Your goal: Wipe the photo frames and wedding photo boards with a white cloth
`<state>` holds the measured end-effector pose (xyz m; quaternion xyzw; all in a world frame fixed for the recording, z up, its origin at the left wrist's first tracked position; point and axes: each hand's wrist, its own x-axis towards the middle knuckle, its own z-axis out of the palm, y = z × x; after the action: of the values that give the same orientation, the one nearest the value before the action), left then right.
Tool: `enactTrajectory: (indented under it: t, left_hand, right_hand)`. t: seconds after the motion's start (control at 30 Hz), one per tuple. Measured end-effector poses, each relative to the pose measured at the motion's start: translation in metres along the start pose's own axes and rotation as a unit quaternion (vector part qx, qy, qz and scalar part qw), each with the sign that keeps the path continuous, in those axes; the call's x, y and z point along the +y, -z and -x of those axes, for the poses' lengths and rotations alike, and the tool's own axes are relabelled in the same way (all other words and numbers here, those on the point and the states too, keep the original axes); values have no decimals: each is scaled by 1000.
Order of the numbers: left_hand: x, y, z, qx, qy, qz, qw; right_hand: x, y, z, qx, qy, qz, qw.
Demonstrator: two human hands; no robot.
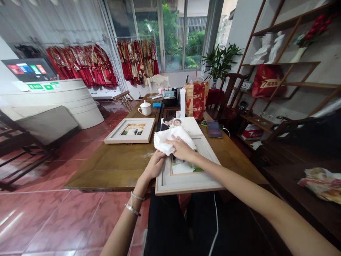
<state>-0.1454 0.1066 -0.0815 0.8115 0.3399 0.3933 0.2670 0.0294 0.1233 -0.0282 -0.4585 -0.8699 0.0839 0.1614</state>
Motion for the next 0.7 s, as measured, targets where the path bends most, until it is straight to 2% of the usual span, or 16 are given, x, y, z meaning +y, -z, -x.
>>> enactTrajectory:
  t: [0.13, 0.27, 0.53, 0.7]
  left_hand:
    - [-1, -1, 0, 1, -12, 7, 1000]
    - [-5, -1, 1, 5, -16, 18, 1000]
    - [-5, -1, 2, 11, -13, 19, 1000]
    - [-6, 0, 1, 13, -15, 16, 1000]
  right_hand:
    - [7, 3, 8, -16, -9, 20, 1000]
    - [25, 14, 25, -20, -54, 55, 997]
    - [59, 42, 67, 19, -158, 136, 978]
    - [65, 42, 80, 35, -180, 160, 970]
